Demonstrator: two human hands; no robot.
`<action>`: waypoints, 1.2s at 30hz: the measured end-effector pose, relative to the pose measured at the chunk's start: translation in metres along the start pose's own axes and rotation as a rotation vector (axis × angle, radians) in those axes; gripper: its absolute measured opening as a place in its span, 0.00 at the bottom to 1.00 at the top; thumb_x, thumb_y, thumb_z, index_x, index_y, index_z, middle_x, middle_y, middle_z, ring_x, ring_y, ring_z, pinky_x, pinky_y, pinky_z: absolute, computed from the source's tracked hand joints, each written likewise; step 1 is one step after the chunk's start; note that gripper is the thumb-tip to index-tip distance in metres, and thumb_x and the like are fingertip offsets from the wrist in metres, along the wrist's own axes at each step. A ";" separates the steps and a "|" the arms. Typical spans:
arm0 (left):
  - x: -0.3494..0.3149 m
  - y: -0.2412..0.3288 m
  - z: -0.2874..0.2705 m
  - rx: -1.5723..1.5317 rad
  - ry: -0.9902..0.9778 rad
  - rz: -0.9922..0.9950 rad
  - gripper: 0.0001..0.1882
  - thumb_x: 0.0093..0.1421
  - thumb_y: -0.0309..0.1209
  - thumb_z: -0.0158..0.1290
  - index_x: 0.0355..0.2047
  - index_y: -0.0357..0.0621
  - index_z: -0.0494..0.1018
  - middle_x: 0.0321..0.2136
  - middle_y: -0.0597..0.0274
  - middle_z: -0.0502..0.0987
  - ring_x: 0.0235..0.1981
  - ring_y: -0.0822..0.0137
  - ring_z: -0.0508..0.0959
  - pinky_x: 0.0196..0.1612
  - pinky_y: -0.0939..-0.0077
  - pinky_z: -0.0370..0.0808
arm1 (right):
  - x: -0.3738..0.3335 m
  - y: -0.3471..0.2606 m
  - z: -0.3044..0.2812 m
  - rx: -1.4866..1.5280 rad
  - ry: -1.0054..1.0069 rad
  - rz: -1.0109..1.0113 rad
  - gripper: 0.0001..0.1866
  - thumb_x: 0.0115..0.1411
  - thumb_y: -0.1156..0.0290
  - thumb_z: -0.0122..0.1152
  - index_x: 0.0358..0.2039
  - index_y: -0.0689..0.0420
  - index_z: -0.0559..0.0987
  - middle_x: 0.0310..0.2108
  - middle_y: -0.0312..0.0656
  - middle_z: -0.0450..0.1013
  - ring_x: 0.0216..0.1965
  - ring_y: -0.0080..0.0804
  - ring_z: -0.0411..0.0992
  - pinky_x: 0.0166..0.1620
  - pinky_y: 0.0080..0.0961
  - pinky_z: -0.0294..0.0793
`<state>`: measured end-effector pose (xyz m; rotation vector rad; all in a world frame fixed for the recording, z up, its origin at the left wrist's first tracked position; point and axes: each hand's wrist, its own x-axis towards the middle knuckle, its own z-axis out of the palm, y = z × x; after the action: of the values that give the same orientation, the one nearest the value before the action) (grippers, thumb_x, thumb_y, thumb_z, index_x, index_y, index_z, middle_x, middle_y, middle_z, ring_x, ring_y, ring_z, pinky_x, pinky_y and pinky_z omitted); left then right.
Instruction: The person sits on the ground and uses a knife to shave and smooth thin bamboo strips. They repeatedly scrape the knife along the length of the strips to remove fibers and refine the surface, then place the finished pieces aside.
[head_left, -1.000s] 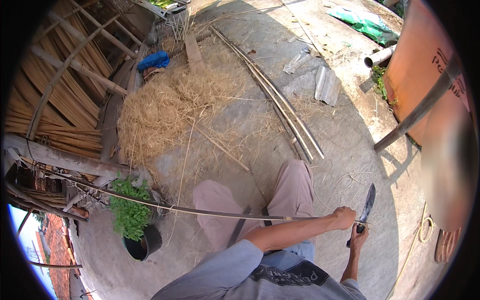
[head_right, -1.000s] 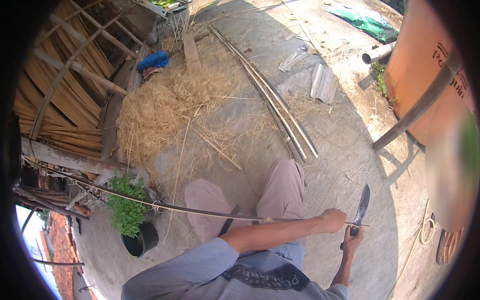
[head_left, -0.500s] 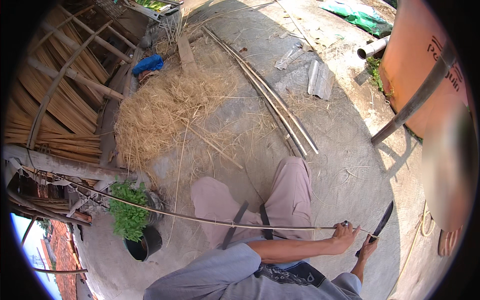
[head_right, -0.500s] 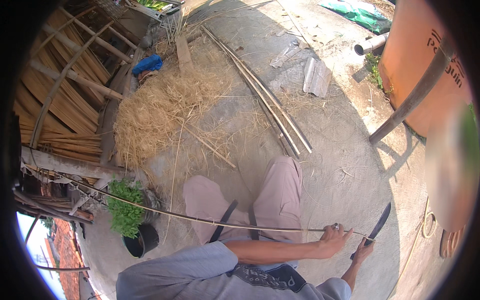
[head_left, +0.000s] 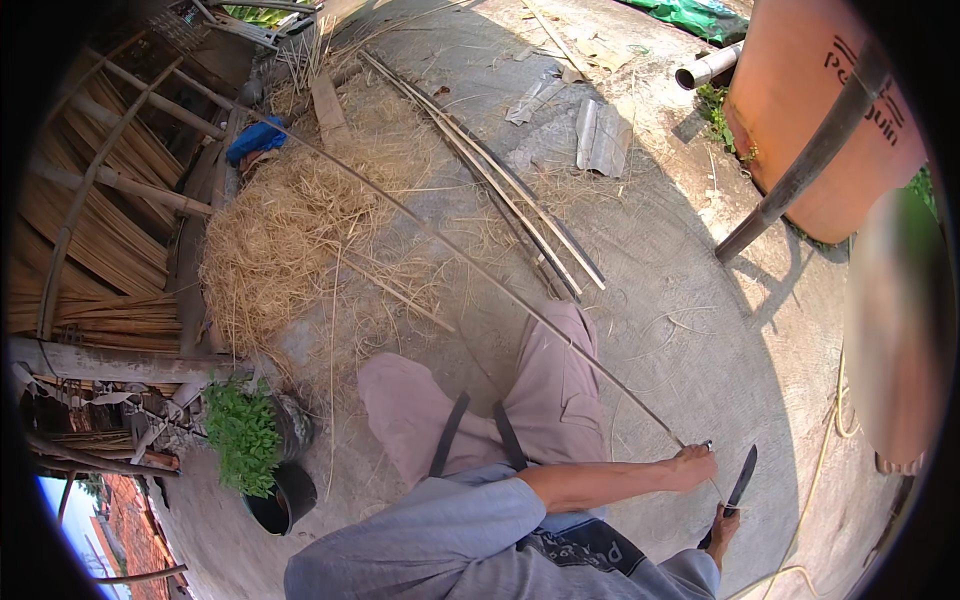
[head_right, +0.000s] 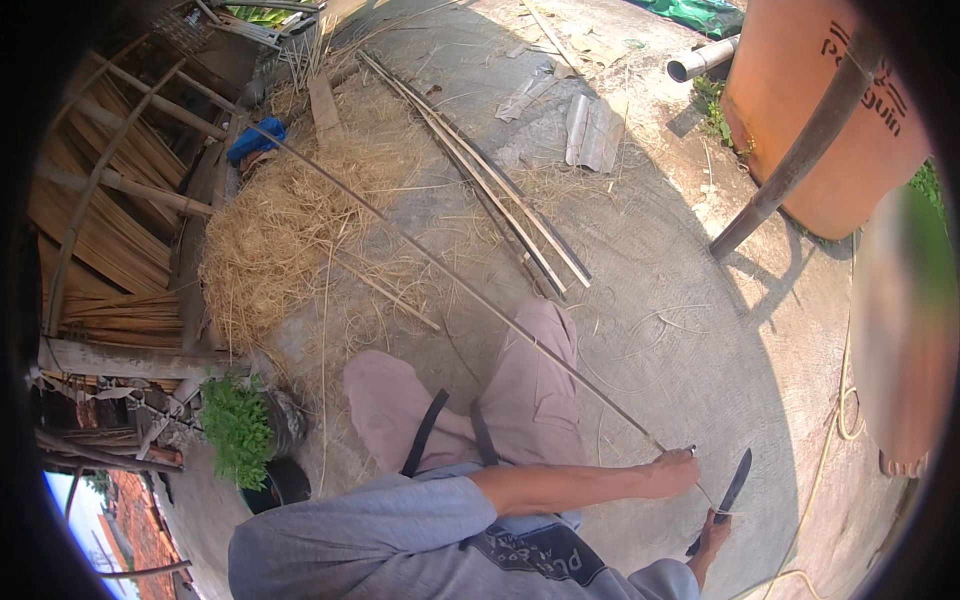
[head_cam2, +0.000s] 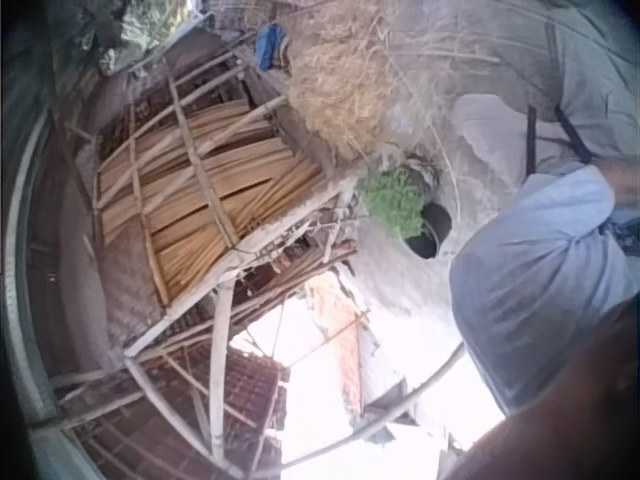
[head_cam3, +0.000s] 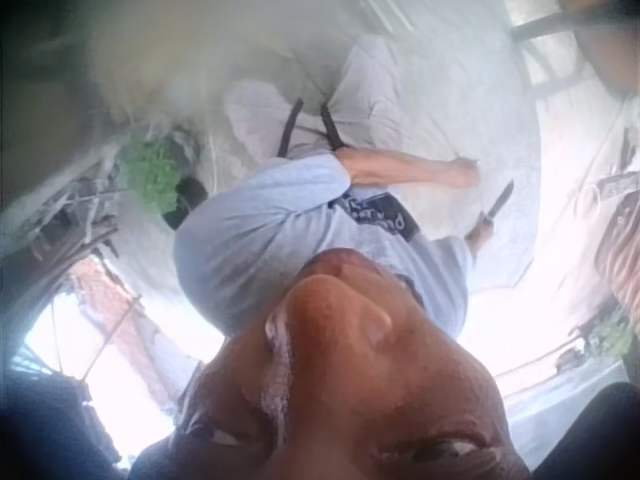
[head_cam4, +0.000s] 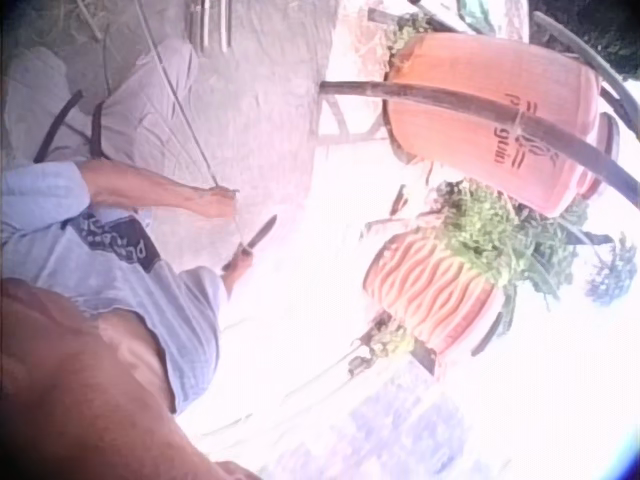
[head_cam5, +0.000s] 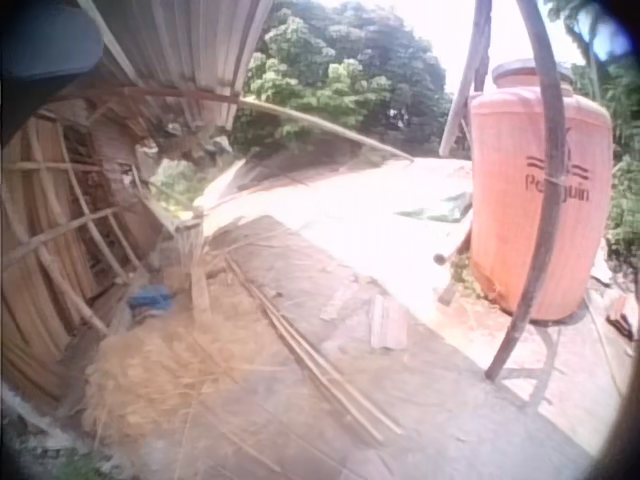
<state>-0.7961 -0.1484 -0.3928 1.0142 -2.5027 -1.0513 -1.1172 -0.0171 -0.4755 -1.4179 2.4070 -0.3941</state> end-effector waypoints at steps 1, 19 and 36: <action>0.005 -0.001 -0.005 -0.001 0.014 0.006 0.11 0.51 0.22 0.55 0.36 0.33 0.79 0.34 0.46 0.78 0.45 0.48 0.79 0.48 0.58 0.76 | -0.016 -0.003 -0.005 -0.007 -0.036 0.019 0.19 0.59 0.62 0.68 0.38 0.68 0.77 0.30 0.61 0.77 0.33 0.58 0.75 0.38 0.46 0.72; -0.150 -0.152 -0.247 -0.495 0.766 -0.776 0.25 0.71 0.45 0.50 0.58 0.38 0.72 0.47 0.48 0.78 0.49 0.53 0.80 0.52 0.58 0.75 | 0.064 -0.553 0.084 1.009 -0.821 -0.001 0.18 0.61 0.62 0.68 0.32 0.65 0.74 0.24 0.43 0.74 0.19 0.29 0.75 0.25 0.30 0.84; -0.380 -0.160 -0.182 -1.563 1.085 -0.755 0.21 0.72 0.40 0.51 0.56 0.35 0.72 0.22 0.72 0.67 0.13 0.85 0.57 0.15 0.87 0.54 | -0.078 -0.603 0.150 1.379 -0.847 0.386 0.28 0.64 0.50 0.65 0.46 0.62 0.67 0.31 0.45 0.71 0.28 0.37 0.75 0.34 0.35 0.82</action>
<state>-0.3547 -0.0659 -0.3594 1.2570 -0.1097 -1.4760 -0.5431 -0.2434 -0.3664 -0.3144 1.1087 -0.8622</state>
